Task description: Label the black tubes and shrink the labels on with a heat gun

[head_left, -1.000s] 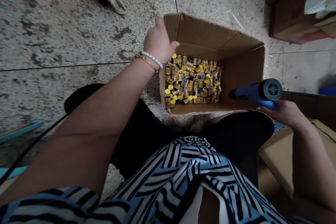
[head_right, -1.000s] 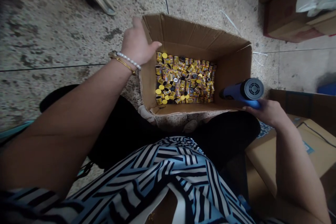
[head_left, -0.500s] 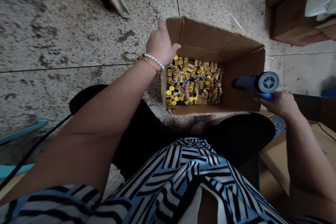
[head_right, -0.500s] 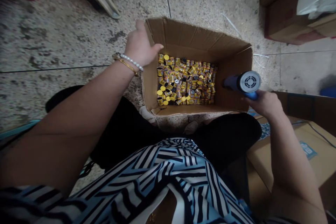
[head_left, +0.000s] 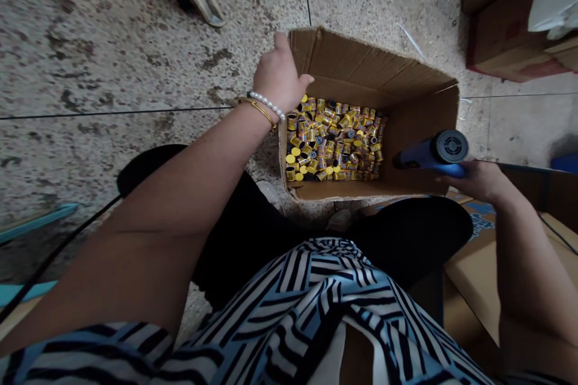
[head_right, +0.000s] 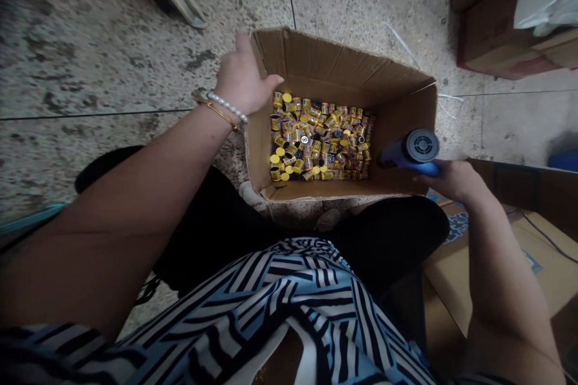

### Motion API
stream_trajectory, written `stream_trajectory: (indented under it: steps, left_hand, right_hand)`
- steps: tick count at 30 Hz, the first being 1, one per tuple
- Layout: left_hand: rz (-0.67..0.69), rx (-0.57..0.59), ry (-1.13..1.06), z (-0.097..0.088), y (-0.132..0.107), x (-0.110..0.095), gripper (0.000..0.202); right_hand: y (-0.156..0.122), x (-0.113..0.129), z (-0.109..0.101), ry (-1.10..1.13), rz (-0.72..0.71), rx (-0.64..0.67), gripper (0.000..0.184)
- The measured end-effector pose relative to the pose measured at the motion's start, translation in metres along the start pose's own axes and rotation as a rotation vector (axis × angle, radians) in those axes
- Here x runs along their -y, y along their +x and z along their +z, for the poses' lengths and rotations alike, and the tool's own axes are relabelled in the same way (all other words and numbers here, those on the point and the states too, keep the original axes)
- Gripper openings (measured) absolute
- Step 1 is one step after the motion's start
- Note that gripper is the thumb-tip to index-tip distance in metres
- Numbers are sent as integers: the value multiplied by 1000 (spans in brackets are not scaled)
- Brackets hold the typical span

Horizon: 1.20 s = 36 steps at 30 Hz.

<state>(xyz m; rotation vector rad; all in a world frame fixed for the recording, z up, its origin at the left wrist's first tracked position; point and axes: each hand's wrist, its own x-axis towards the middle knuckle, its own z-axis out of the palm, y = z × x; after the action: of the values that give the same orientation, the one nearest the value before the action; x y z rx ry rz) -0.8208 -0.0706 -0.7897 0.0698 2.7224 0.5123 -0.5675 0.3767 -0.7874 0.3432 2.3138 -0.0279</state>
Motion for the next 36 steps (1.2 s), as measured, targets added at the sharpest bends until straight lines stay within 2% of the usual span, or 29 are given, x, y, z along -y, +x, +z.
stream_trajectory:
  steps: [3,8,11,15,18,22,25,28,31,33,36]
  left_hand:
    - [-17,4,-26,0,1,-3,74]
    - [-13,1,19,0,-1,-3,71]
    - [-4,-3,14,0,-2,-1,70]
    - [-4,-7,1,1,-2,0,71]
    - [-2,-1,-28,0,-3,-2,72]
    - [-3,-6,-4,1,-3,-4,72]
    - [1,-10,58,3,-1,-6,72]
    - [4,-21,94,4,1,-7,73]
    - [14,-14,70,2,-2,-5,72]
    - [12,-1,37,0,-5,-3,70]
    - [2,1,25,-4,-9,1,71]
  right_hand:
    - [16,17,-1,-63,29,30,67]
    - [55,48,-9,-51,128,-145,79]
    - [69,54,-11,-17,143,-220,83]
    - [67,52,-7,-15,172,-277,80]
    - [53,39,-4,-42,102,-211,75]
    - [31,19,-2,-47,21,8,65]
    - [24,20,-2,-50,-38,123,60]
    - [31,36,-2,-80,18,33,67]
    - [50,54,-6,-54,109,-163,77]
    - [64,63,-11,-27,113,-268,79]
    - [75,73,-21,-17,92,-318,79]
